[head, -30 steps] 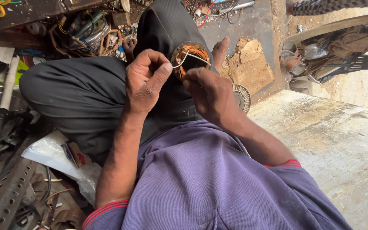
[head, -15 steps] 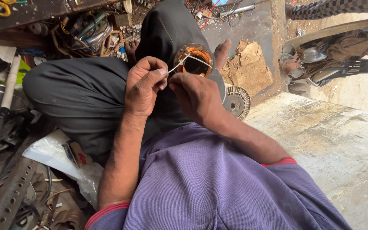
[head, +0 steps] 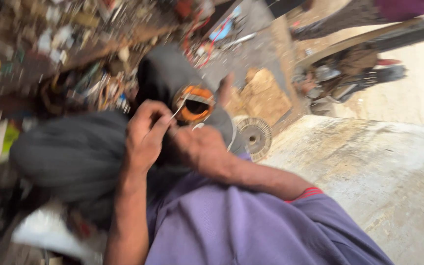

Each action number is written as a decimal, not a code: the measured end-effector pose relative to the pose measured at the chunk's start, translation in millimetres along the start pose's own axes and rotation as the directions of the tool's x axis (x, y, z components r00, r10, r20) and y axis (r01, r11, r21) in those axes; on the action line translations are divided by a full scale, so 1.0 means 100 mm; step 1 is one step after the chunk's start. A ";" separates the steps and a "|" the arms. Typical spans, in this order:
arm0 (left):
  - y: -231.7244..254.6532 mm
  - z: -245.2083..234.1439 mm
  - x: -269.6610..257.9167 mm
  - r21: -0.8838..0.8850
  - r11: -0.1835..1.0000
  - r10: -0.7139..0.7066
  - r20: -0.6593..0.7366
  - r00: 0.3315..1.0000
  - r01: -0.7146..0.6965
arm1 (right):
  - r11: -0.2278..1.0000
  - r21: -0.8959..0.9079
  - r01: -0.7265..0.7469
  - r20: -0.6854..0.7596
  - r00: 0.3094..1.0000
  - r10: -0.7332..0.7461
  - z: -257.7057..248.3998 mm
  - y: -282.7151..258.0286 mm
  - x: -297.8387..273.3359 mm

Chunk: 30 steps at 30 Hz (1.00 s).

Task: The person sits on the floor and repairs a small electrical coil by hand. They use a thin white rod to push copper wires into the coil slots, then tie the wires together with a white string. Finally, they use a match to burn the ends of the wires.

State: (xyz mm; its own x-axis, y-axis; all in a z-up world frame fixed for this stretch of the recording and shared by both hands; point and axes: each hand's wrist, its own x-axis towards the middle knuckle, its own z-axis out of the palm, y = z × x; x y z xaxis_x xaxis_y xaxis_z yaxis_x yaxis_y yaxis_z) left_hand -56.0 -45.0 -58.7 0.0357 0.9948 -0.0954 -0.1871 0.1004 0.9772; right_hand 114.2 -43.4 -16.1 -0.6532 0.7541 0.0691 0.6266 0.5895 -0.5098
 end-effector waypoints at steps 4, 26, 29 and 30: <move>0.02 0.00 -0.01 0.191 0.981 0.045 -0.019 0.999 -0.041 | 0.998 0.065 -0.013 -0.119 0.993 0.021 -0.09 -0.05 -0.01; 0.12 0.03 -0.06 0.520 0.817 0.291 0.003 0.957 -0.250 | 0.997 0.046 -0.062 -0.204 0.976 0.070 -0.16 0.09 0.17; 0.20 0.02 0.00 0.532 0.811 0.278 0.017 0.961 -0.244 | 0.989 0.071 -0.132 -0.142 0.980 0.141 -0.15 0.09 0.16; 0.21 0.01 0.06 0.502 0.831 0.278 0.000 0.961 -0.240 | 0.984 0.094 -0.150 -0.107 0.981 0.159 -0.14 0.09 0.17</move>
State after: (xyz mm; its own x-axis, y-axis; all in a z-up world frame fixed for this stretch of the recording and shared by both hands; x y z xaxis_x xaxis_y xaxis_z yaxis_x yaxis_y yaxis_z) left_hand -58.9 -36.6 -38.7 -0.0181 0.9835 0.1801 0.3289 -0.1643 0.9300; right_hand 114.9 -21.4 -8.1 -0.4957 0.8649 0.0782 0.6746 0.4402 -0.5925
